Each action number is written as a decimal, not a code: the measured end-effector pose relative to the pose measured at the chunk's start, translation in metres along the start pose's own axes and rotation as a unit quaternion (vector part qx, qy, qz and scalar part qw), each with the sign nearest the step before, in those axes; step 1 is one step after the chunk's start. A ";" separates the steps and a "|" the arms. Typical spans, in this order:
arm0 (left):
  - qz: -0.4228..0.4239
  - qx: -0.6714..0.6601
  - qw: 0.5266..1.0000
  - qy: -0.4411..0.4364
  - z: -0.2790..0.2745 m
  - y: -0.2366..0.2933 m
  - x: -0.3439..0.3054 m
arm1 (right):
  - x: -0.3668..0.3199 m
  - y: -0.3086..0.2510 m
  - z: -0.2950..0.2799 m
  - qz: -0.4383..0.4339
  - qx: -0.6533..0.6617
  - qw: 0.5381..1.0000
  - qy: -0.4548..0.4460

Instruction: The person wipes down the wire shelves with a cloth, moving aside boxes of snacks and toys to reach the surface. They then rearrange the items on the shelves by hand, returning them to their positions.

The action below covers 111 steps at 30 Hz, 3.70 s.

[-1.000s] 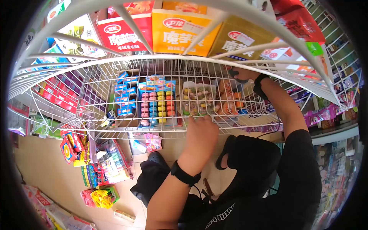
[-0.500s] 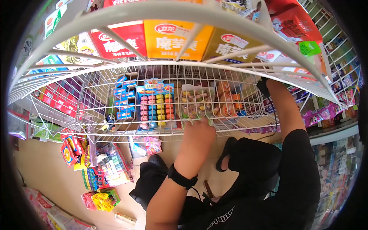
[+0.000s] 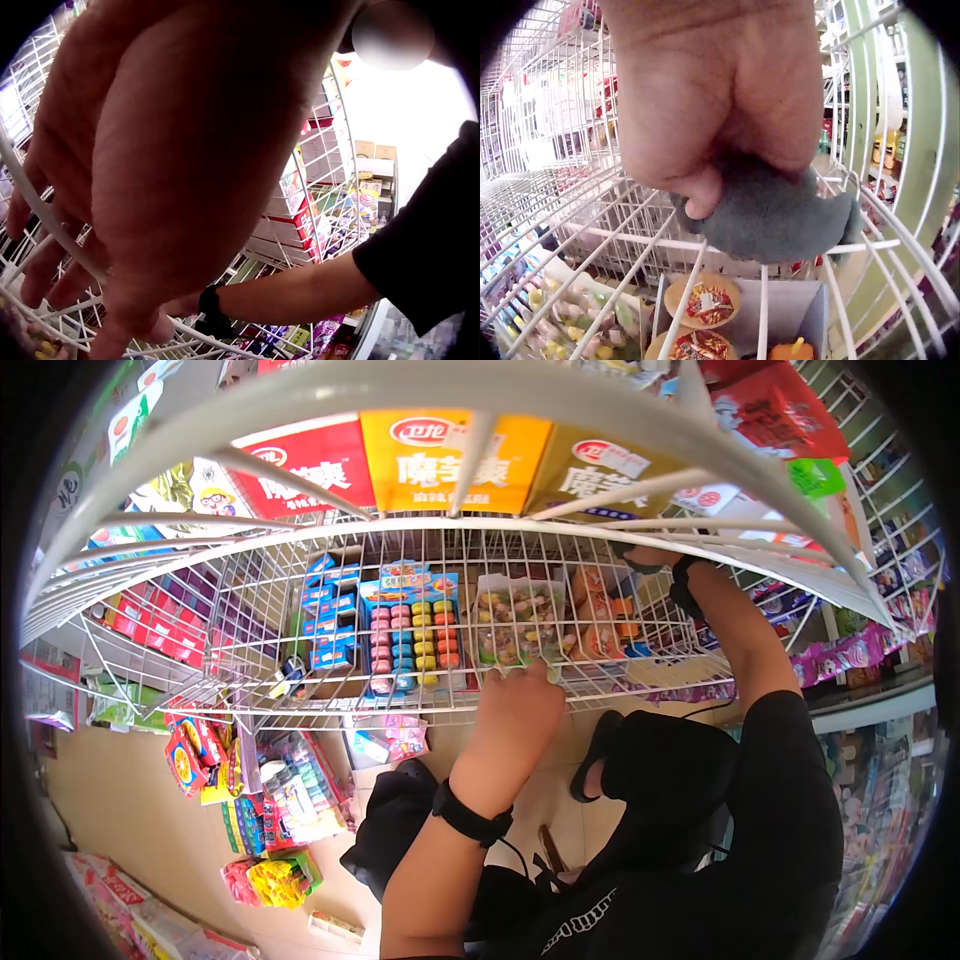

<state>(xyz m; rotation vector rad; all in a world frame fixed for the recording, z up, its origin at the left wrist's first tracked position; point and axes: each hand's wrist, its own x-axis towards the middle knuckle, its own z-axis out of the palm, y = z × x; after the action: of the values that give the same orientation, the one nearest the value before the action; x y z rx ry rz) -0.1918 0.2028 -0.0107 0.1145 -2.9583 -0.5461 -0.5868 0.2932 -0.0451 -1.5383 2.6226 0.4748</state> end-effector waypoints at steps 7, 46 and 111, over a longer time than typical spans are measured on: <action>-0.032 0.073 0.997 -0.007 0.001 0.005 -0.001 | -0.010 -0.001 0.012 -0.041 0.146 0.980 -0.126; 0.023 0.077 0.980 0.182 0.028 -0.016 0.003 | 0.090 -0.055 -0.017 0.138 0.032 0.978 0.153; 0.031 0.034 0.992 0.115 0.019 -0.013 0.012 | 0.067 -0.011 0.034 0.077 0.079 0.979 0.171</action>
<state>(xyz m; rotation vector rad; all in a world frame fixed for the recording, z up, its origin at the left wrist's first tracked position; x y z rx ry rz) -0.2057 0.1965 -0.0315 0.0846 -2.7464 -0.3945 -0.6142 0.2416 -0.0943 -1.4893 2.9610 0.0027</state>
